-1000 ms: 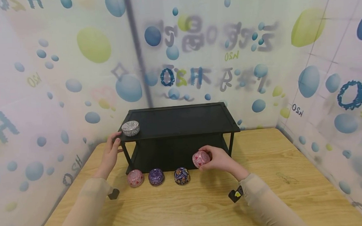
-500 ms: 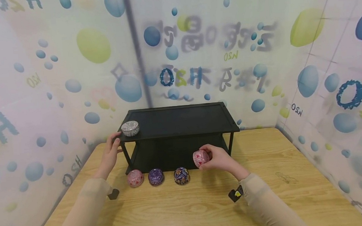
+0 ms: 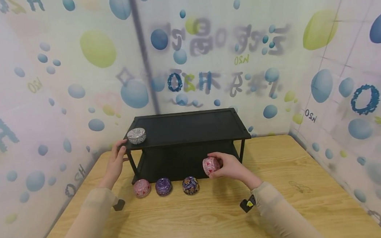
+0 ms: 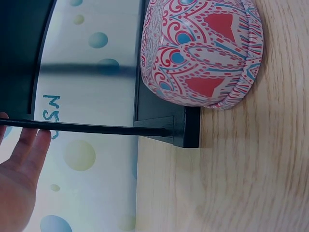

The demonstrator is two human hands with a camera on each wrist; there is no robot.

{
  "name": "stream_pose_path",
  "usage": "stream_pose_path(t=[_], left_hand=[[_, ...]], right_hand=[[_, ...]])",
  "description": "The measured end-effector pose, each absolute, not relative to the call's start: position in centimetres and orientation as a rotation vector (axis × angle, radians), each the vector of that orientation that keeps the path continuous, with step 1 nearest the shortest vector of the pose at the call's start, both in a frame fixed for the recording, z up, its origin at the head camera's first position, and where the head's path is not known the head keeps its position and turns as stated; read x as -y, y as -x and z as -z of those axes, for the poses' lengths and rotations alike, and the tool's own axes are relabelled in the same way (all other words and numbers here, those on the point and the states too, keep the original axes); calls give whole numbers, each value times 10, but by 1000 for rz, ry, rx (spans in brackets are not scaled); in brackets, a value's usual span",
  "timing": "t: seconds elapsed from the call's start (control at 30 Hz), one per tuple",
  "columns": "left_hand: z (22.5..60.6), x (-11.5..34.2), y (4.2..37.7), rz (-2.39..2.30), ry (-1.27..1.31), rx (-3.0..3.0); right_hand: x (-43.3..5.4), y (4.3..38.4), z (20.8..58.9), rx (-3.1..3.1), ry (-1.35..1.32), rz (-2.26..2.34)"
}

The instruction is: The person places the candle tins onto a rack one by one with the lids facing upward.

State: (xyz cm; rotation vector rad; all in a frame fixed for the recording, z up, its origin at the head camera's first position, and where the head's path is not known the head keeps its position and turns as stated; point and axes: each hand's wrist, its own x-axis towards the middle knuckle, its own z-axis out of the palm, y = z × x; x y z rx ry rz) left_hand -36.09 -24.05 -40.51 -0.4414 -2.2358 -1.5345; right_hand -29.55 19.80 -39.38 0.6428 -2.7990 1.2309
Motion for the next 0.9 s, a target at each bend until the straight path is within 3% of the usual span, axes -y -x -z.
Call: stream_pose_path(t=[0.63, 0.9], left_hand=[[404, 241, 359, 1548, 409, 2276], [383, 230, 338, 1542, 413, 2298]], right_hand=[[-197, 293, 391, 2780, -593, -1206], [-197, 292, 389, 2714, -644, -1217]])
